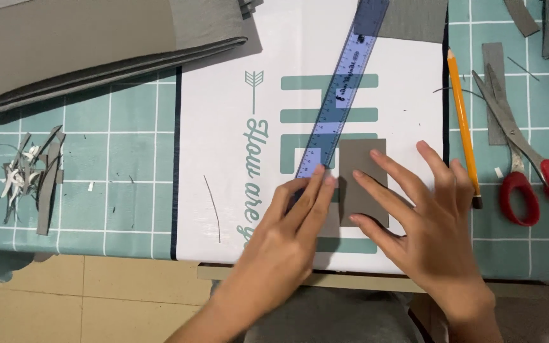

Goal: Marking a piece of leather with a pencil and ruler before cutting a semi-circular notch with scissors.

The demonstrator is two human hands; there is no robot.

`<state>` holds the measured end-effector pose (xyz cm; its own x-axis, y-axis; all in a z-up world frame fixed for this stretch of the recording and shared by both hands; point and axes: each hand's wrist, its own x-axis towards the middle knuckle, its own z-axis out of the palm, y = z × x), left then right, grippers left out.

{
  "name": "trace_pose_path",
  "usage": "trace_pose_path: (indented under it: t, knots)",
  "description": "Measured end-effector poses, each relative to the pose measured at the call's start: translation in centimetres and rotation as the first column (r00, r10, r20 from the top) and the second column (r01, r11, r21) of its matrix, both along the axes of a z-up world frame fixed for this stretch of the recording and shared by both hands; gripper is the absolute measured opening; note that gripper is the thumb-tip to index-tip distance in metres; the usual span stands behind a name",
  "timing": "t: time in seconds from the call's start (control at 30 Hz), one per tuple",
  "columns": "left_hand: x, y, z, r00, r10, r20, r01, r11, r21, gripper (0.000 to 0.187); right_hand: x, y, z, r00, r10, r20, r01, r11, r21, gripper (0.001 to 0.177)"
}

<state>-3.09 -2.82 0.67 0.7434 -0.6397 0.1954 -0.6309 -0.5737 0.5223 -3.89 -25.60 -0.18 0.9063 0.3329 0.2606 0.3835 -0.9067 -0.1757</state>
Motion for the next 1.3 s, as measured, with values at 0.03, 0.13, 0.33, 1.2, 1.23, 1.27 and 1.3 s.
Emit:
trace_pose_path:
  t: [0.03, 0.13, 0.33, 1.2, 1.23, 1.27, 1.3]
  knots:
    - [0.7, 0.6, -0.6, 1.000, -0.001, -0.002, 0.001, 1.000, -0.001, 0.093, 0.0, 0.0, -0.1, 1.000, -0.001, -0.002, 0.001, 1.000, -0.001, 0.057]
    - [2.8, 2.6, -1.3, 0.998, -0.019, -0.054, 0.009, 0.982, -0.190, 0.103, 0.1, -0.1, -0.1, 1.000, -0.010, -0.002, 0.010, 1.000, 0.025, 0.059]
    - [4.2, 3.4, -1.0, 0.975, -0.095, 0.201, 0.050, 0.975, 0.217, 0.071, 0.3, 0.0, -0.2, 1.000, -0.007, -0.009, 0.007, 0.999, 0.048, 0.057]
    - [3.6, 1.3, -2.2, 0.969, 0.120, 0.216, -0.178, 0.946, 0.272, 0.078, 0.2, 0.3, -0.8, 0.994, 0.050, -0.099, -0.043, 0.996, 0.072, 0.067]
    - [3.7, 1.3, -2.2, 0.969, 0.120, 0.215, -0.178, 0.946, 0.272, 0.078, 0.3, 0.2, -0.8, 0.994, 0.050, -0.099, -0.043, 0.996, 0.072, 0.067]
    - [3.7, 1.4, -2.2, 0.970, 0.120, 0.213, -0.179, 0.943, 0.281, 0.078, 0.3, 0.2, -0.8, 0.995, 0.057, -0.088, -0.050, 0.996, 0.074, 0.067]
    - [3.7, 1.4, -2.2, 0.970, 0.120, 0.210, -0.179, 0.940, 0.290, 0.078, 0.3, 0.2, -0.8, 0.995, 0.063, -0.077, -0.057, 0.996, 0.075, 0.067]
